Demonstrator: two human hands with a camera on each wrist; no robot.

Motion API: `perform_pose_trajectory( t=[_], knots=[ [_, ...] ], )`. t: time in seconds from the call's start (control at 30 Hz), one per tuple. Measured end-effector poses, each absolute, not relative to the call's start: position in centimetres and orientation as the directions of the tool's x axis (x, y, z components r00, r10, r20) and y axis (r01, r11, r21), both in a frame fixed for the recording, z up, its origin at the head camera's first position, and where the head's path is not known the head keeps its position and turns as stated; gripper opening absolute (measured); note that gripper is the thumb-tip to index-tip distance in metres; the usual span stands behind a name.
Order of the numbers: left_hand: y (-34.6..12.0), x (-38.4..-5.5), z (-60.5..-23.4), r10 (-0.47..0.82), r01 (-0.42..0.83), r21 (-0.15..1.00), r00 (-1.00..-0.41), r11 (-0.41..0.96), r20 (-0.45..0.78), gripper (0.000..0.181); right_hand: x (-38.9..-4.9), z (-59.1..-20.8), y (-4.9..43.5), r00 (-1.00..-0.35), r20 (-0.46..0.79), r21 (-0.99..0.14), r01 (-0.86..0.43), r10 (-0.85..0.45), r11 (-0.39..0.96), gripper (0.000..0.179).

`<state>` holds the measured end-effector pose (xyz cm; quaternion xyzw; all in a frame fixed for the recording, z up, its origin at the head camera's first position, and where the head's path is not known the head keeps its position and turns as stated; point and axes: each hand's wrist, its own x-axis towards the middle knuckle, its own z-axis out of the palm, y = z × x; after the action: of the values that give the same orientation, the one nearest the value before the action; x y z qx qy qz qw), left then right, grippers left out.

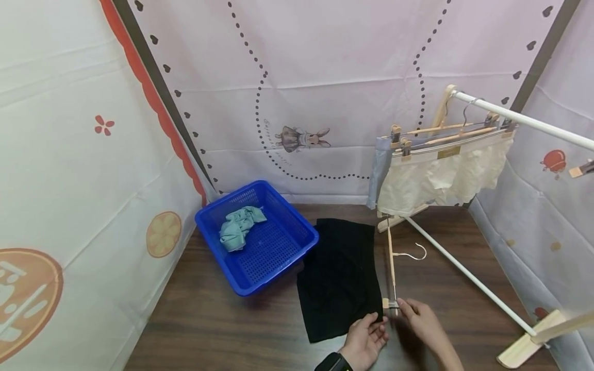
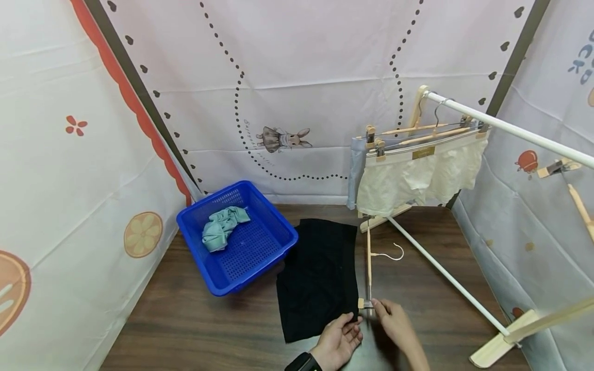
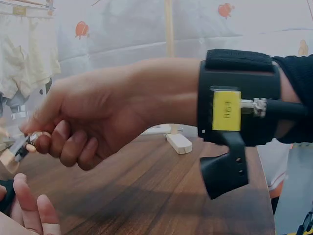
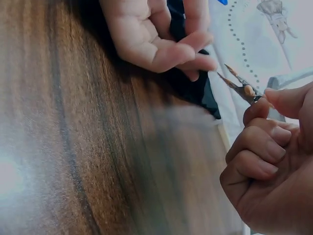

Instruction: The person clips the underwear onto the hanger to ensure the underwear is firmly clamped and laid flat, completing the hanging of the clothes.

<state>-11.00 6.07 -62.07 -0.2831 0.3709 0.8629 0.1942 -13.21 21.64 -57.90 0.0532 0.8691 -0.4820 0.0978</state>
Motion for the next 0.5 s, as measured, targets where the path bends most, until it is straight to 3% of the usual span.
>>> perform_pose_trajectory(
  t=[0.3,0.5],
  knots=[
    [5.8,-11.0,-62.3,0.181,-0.557,0.553,-0.787,-0.620,-0.590,0.018,-13.9,-59.9,21.7,-0.918,-0.392,-0.884,0.355,-0.068,0.304,0.037],
    [5.6,-11.1,-62.6,0.193,-0.557,0.617,-0.808,-0.556,-0.556,0.017,-13.9,-60.4,21.5,-0.908,-0.383,-0.908,0.335,-0.170,0.253,0.036]
  ],
)
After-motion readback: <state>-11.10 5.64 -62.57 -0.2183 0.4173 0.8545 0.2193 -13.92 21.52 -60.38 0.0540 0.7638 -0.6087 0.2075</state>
